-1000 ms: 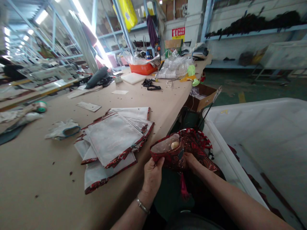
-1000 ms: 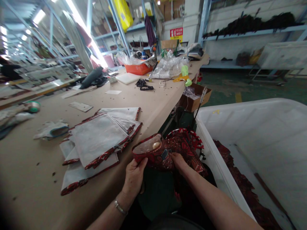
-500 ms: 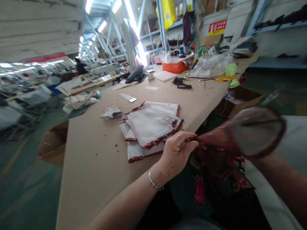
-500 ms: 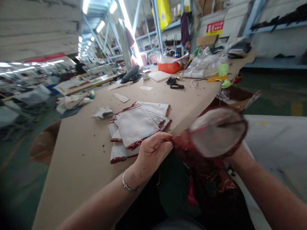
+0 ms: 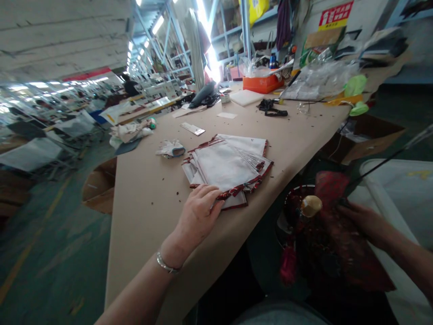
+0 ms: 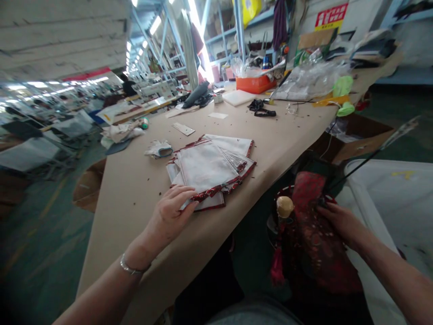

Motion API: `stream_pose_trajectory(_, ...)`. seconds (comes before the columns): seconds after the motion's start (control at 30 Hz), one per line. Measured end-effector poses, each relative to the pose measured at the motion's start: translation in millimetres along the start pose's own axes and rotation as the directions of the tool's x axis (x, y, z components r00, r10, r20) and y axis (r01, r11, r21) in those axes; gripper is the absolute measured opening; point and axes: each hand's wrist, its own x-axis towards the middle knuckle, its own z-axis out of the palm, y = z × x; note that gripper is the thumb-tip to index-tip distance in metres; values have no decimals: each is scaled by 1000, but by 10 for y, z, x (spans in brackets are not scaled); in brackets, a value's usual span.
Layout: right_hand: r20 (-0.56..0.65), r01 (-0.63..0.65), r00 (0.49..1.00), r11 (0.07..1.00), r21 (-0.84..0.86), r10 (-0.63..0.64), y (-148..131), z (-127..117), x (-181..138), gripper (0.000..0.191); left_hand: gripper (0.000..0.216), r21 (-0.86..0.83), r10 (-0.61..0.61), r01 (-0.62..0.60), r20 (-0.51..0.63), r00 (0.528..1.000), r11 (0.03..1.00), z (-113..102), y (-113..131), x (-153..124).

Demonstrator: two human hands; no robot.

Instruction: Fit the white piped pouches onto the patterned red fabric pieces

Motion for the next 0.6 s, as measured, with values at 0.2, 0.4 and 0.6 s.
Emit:
stream_pose_trajectory(0.2, -114, 188, 955, 858, -477, -273, 45, 28, 36, 43, 12, 169, -12, 3, 51, 999, 986, 144, 48, 100)
stream_pose_trajectory(0.4, -139, 679, 585, 576, -455, -799, -1016, 446, -796, 19, 24, 385, 1, -59, 147, 989, 921, 157, 71, 146)
stream_pose_trajectory(0.6, 328, 991, 132, 113, -75, -936, -1535, 1341, -1079, 14, 20, 413, -43, -59, 233, 972, 909, 143, 99, 200)
